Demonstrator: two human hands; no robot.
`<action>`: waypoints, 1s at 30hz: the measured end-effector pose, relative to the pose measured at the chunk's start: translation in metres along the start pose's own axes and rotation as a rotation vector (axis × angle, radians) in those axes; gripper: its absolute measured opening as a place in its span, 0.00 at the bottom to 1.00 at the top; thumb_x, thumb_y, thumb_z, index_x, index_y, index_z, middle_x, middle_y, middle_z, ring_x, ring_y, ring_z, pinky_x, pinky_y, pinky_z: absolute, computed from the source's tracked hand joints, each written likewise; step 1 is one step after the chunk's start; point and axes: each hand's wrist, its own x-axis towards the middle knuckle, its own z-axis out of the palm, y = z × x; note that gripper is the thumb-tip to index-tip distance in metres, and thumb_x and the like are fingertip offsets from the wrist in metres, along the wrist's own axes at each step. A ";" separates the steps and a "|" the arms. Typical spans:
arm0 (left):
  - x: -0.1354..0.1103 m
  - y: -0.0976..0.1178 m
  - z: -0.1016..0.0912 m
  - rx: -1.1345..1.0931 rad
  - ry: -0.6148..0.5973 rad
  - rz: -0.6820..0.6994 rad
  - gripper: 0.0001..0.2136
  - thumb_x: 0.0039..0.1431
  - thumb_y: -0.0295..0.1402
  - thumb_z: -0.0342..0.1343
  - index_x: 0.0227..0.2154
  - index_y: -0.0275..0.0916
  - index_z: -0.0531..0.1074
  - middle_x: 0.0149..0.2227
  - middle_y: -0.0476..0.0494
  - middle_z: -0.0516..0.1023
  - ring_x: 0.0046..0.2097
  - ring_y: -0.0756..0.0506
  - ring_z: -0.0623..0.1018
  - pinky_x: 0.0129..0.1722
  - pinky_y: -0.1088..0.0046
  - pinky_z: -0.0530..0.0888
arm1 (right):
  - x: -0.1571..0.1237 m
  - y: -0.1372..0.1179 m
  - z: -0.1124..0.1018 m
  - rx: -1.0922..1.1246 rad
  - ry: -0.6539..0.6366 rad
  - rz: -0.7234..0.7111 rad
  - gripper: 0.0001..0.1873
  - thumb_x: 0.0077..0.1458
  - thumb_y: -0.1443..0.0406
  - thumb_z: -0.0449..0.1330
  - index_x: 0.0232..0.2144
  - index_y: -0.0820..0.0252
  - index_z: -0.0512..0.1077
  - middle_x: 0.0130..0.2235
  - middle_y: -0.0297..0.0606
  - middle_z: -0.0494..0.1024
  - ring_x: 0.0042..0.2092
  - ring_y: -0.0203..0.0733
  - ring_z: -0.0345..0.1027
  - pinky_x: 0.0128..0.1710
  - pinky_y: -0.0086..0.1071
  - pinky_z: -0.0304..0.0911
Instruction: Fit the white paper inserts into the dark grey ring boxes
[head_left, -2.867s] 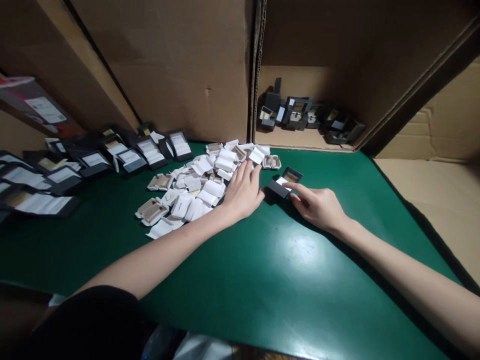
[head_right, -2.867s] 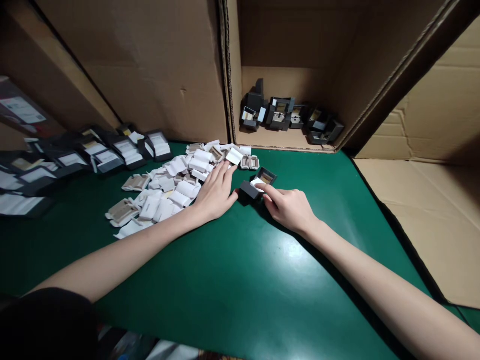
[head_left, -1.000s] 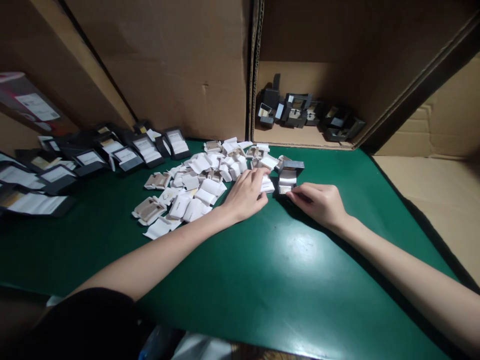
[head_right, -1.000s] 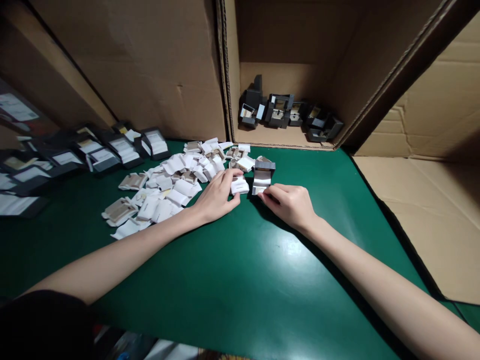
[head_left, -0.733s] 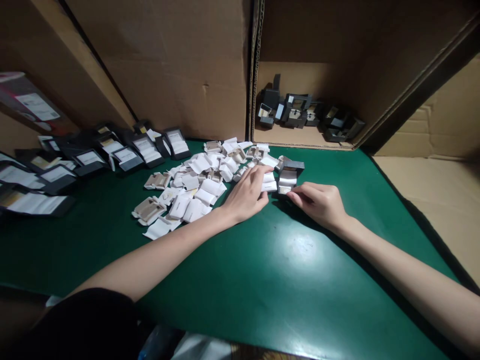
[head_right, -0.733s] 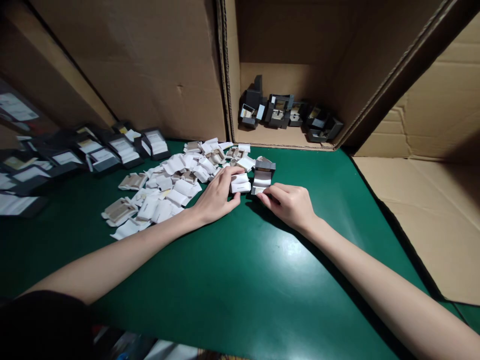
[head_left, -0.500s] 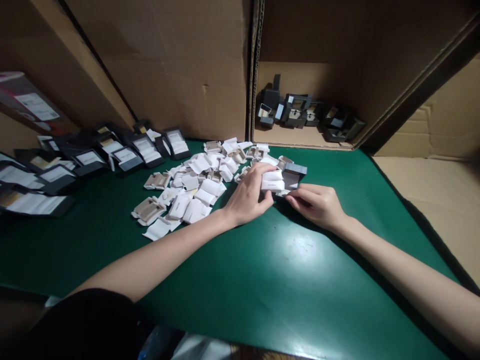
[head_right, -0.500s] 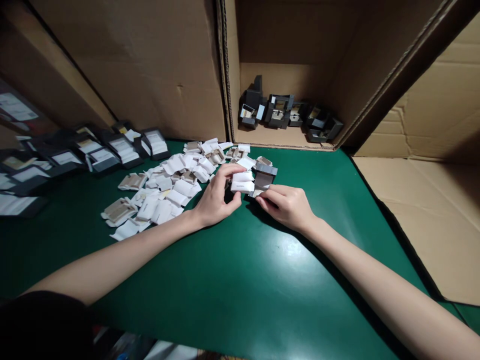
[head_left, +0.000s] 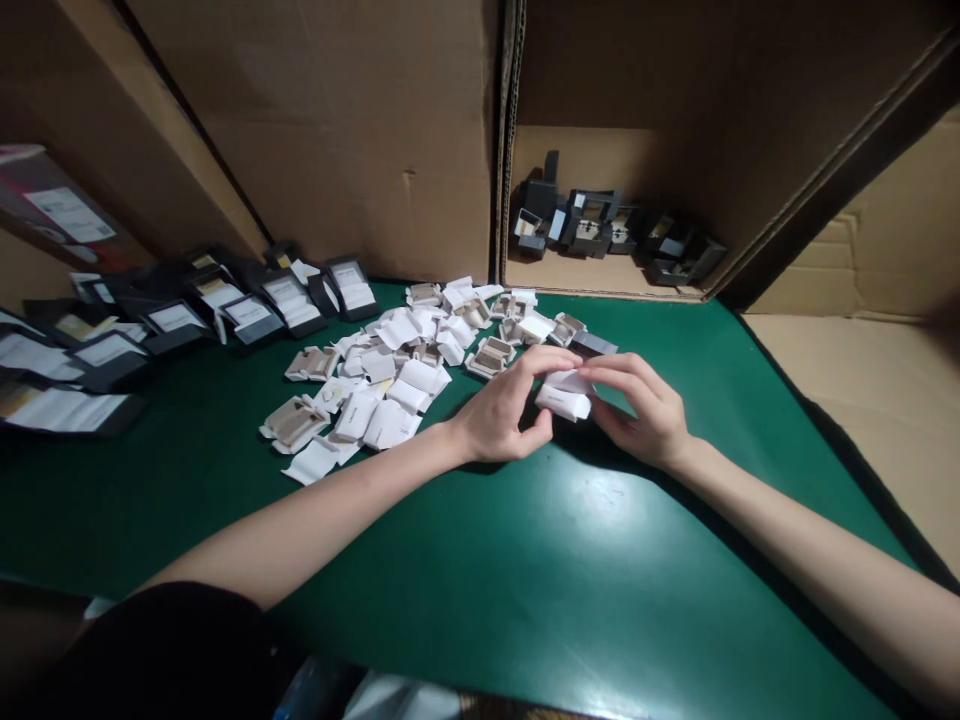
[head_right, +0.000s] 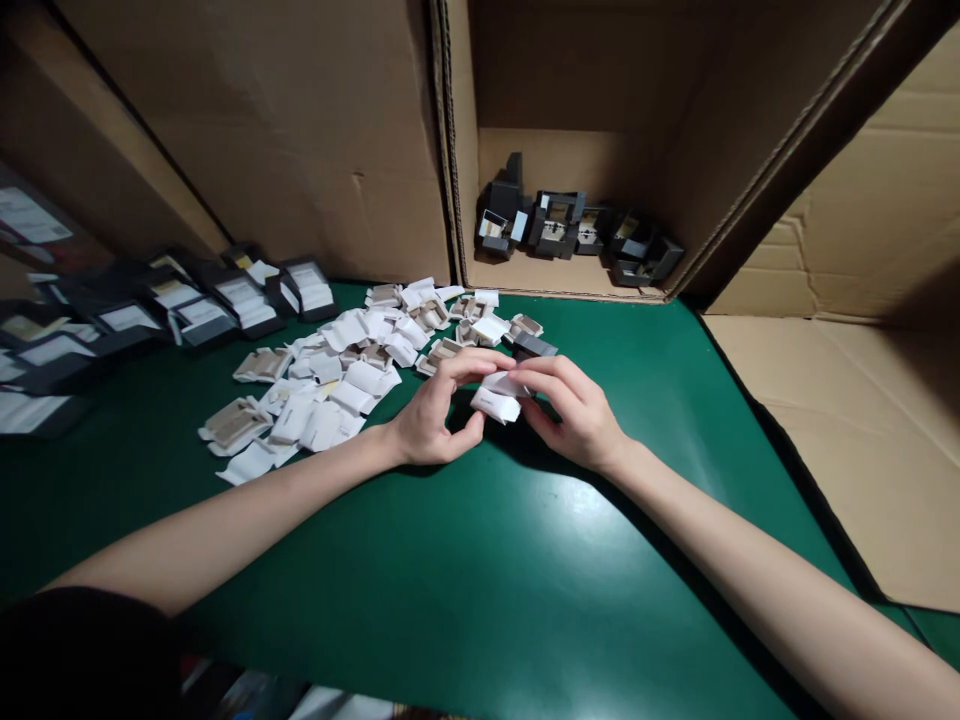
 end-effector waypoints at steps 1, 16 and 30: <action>0.000 0.000 0.000 0.029 -0.004 0.001 0.25 0.52 0.19 0.48 0.54 0.39 0.54 0.53 0.35 0.64 0.58 0.40 0.66 0.56 0.56 0.69 | 0.001 0.000 0.000 -0.002 0.008 -0.011 0.23 0.50 0.76 0.60 0.49 0.58 0.66 0.41 0.45 0.73 0.41 0.42 0.70 0.38 0.36 0.70; -0.002 0.003 -0.002 0.121 0.062 -0.207 0.12 0.62 0.35 0.54 0.46 0.38 0.66 0.43 0.42 0.73 0.41 0.48 0.75 0.40 0.73 0.76 | -0.001 0.001 0.001 -0.040 0.083 -0.028 0.18 0.48 0.68 0.66 0.42 0.56 0.68 0.31 0.36 0.73 0.31 0.38 0.68 0.29 0.34 0.64; -0.001 -0.004 0.000 -0.327 0.190 -0.599 0.13 0.58 0.35 0.58 0.44 0.37 0.69 0.43 0.42 0.75 0.45 0.47 0.77 0.43 0.73 0.76 | 0.002 -0.002 0.000 -0.166 -0.034 -0.097 0.19 0.49 0.70 0.65 0.44 0.56 0.69 0.44 0.44 0.75 0.45 0.45 0.71 0.43 0.41 0.68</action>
